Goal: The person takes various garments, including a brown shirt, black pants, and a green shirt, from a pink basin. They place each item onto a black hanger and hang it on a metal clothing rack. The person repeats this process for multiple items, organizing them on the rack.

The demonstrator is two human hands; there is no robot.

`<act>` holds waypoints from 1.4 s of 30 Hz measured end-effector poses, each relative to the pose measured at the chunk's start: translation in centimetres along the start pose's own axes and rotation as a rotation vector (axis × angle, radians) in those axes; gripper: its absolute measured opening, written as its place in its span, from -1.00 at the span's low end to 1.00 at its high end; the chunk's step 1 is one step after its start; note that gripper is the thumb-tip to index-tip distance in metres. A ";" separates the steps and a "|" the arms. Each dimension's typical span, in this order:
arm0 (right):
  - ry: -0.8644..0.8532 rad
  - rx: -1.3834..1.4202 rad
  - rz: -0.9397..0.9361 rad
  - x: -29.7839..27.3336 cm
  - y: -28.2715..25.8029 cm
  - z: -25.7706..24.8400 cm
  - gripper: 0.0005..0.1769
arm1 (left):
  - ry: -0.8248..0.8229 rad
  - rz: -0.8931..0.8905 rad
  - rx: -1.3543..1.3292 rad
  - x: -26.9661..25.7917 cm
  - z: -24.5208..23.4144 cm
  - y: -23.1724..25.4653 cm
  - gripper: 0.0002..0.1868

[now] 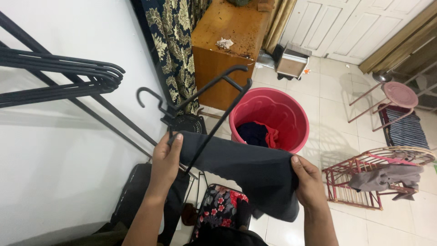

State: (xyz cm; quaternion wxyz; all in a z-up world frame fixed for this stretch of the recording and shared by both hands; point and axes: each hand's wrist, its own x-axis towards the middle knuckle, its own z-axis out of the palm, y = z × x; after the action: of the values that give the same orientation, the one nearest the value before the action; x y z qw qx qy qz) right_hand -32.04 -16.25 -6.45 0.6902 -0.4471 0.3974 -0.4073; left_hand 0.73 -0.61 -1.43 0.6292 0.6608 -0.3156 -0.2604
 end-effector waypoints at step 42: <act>-0.779 0.046 0.631 1.4 21.6 -8.3 -0.49 | -0.315 0.130 -0.536 -2.7 8.6 10.3 -0.80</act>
State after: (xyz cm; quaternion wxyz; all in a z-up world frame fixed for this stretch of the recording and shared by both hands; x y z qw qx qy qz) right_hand -34.64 -14.15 -29.37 0.8864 -0.4087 0.2170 0.0097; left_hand -8.42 -4.42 8.07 0.7397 0.4016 -0.3706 -0.3927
